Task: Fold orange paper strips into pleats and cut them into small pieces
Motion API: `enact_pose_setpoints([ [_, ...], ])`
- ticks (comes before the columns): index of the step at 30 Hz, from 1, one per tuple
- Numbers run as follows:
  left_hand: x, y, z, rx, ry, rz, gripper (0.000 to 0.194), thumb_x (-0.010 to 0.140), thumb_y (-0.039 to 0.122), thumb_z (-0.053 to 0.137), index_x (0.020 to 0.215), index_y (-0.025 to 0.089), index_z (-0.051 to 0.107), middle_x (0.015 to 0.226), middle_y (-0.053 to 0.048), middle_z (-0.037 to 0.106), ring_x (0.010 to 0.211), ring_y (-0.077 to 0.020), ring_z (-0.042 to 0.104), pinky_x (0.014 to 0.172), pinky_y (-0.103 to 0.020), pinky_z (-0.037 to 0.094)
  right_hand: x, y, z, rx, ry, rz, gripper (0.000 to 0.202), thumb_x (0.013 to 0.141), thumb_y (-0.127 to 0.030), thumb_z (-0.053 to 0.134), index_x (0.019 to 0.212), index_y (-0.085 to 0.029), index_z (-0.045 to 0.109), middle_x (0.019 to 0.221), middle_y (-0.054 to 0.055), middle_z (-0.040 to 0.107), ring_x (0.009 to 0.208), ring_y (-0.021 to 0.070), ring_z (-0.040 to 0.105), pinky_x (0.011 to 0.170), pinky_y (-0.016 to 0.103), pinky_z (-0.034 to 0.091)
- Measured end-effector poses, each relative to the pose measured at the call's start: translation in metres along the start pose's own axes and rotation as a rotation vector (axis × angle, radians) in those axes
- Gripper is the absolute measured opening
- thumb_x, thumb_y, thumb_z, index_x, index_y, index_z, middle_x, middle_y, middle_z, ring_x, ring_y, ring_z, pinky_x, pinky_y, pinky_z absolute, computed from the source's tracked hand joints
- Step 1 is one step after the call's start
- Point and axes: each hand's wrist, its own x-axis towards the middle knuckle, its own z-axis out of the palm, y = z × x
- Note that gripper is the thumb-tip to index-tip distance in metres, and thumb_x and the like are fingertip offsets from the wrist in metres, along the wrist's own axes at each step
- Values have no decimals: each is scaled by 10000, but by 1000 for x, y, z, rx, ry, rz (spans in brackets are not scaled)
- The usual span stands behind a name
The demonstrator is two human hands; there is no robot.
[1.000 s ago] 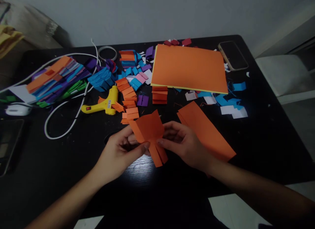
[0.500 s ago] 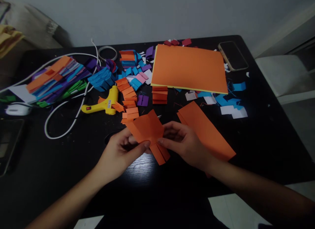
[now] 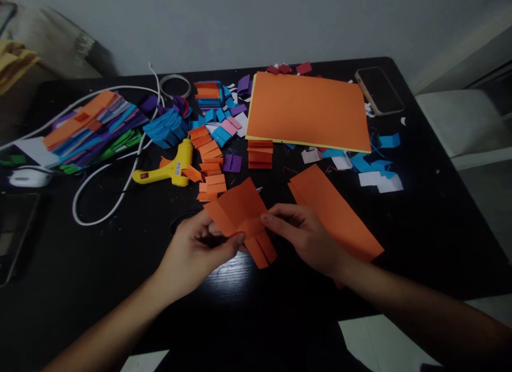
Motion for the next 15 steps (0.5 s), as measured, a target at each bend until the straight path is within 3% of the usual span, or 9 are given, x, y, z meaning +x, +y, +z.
enact_pose_setpoints([
  [3,1,1,0,-32,4,-11,113,840,124,809,914,185,749,742,-4,826,647,-157,789,616,-200,634,0,0,1,28,-5,5,348,1026,-465,654,806,-212,746,778,-7,676,740,149,626,700,288,501],
  [9,2,1,2,-48,-13,-7,96,858,111,792,918,170,745,748,-7,837,671,-157,813,652,-188,656,-1,4,2,23,5,29,174,888,-374,846,908,-210,790,892,12,769,837,165,703,772,289,544],
  [15,2,3,-1,-69,-40,-21,117,923,154,771,1029,160,721,776,-19,844,719,-160,828,720,-210,680,1,5,1,35,35,-3,157,922,-373,812,872,-226,793,863,-1,770,809,143,698,745,262,542],
])
